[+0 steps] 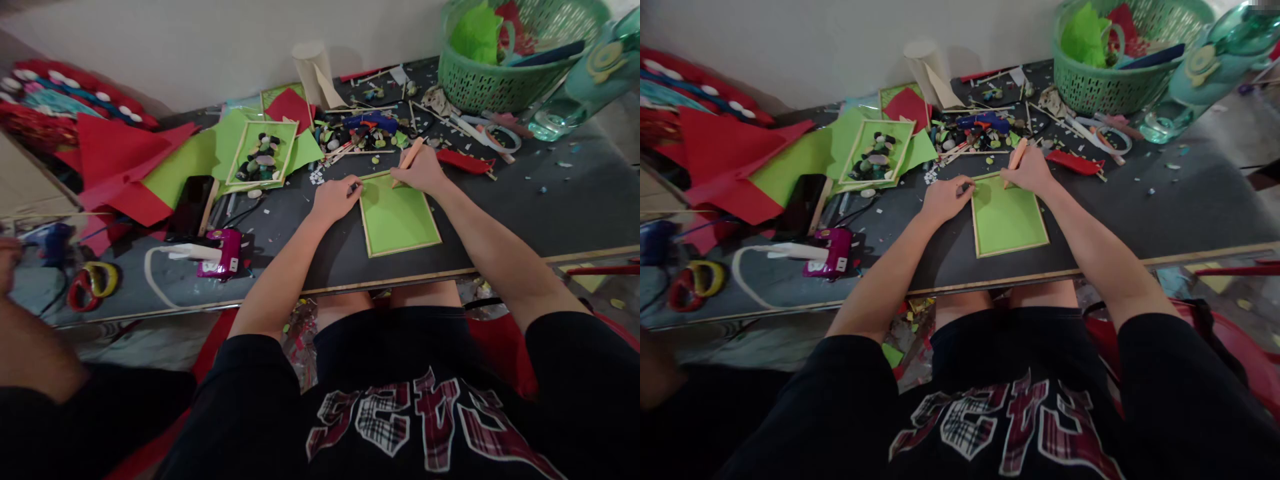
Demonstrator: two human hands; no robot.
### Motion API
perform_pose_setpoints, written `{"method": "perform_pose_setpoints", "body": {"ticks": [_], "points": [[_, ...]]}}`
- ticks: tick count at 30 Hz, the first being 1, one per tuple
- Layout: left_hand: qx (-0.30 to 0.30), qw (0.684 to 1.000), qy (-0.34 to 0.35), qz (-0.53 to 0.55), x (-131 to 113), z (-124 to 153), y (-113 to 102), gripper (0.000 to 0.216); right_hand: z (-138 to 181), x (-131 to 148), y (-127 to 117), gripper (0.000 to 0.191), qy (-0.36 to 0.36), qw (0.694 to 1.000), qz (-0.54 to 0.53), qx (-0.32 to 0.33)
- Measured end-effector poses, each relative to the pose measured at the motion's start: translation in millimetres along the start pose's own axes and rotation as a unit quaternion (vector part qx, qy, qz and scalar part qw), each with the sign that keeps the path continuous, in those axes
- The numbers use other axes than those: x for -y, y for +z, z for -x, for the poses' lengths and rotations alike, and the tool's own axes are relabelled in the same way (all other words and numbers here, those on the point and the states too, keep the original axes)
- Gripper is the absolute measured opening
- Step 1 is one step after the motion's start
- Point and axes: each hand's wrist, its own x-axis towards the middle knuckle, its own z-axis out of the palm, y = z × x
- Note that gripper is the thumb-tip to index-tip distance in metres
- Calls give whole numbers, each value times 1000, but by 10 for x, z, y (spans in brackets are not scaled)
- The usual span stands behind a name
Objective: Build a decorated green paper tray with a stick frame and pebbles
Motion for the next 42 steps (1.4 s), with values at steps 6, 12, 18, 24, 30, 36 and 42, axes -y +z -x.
{"method": "perform_pose_setpoints", "body": {"ticks": [6, 12, 18, 24, 30, 36, 42], "points": [[1, 1000, -1, -2, -3, 10, -11, 35, -39, -56, 6, 21, -10, 1000, 27, -4], [-1, 1000, -5, 5, 3, -4, 5, 33, -83, -98, -1, 30, -4, 998, 56, -19], [-1, 1000, -8, 10, 11, -5, 5, 32, -115, -159, 1, 34, -8, 998, 63, -23], [-4, 1000, -7, 11, 30, -13, 13, 32, -140, -221, 20, 29, -7, 999, 45, -25], [0, 1000, 2, 22, 64, -20, 12, 33, -144, -236, 24, 29, -3, 999, 43, -23], [33, 998, 5, 56, 96, -35, -46, 42, -130, -194, 6, 30, 10, 998, 53, -19], [31, 997, 0, 71, 101, -48, -46, 41, -91, -124, -49, 25, 28, 997, 73, 3]]}}
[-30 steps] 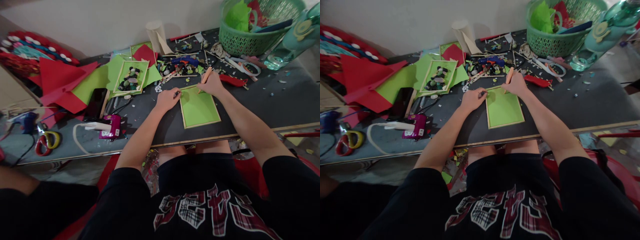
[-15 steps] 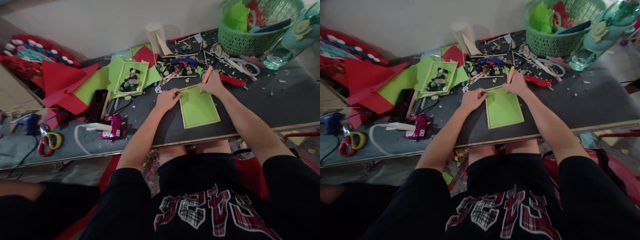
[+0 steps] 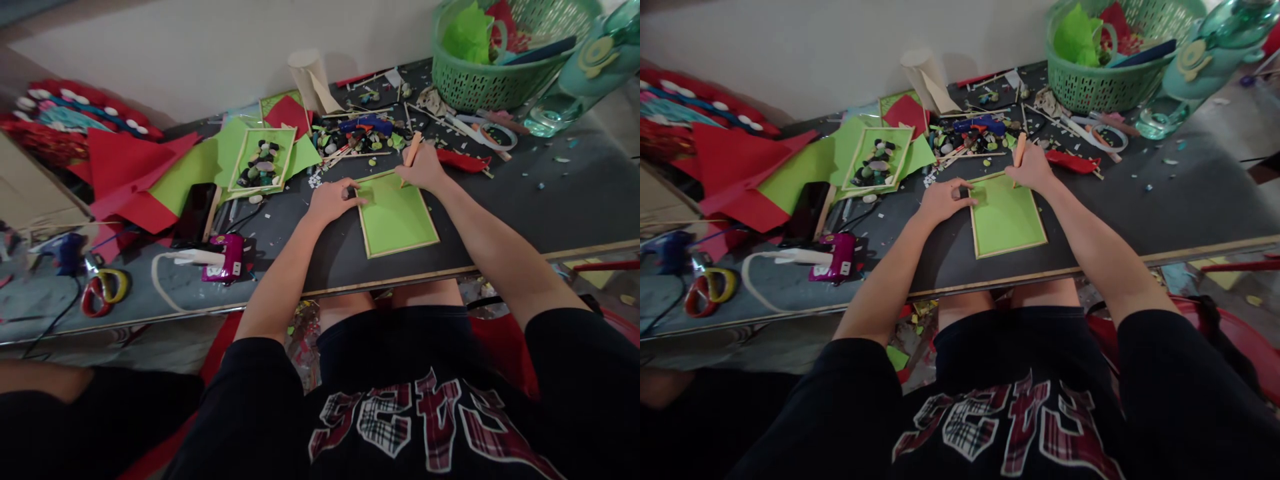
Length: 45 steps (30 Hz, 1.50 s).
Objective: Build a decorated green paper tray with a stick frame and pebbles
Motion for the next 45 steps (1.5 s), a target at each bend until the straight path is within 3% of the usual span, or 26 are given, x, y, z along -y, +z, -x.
{"method": "perform_pose_setpoints", "body": {"ticks": [11, 17, 22, 27, 38, 45], "points": [[-6, 1000, 9, -24, 13, -3, 40, 43, -52, -89, 44, 38, -30, 998, -47, -23], [-11, 999, 0, -30, -14, -7, 60, 40, 116, 153, 32, 33, 41, 976, -193, -91], [-2, 999, 5, -33, -30, -11, 56, 40, 381, 375, 176, 31, 31, 968, -249, -14], [-36, 999, 11, -35, -30, -8, 85, 36, 388, 378, 268, 42, 47, 971, -236, -15], [-42, 998, 12, -38, -68, 1, 64, 33, 350, 326, 299, 38, 15, 984, -176, -25], [-28, 998, 9, -47, -89, 18, 51, 34, 351, 322, 255, 36, 22, 975, -221, 28]]}}
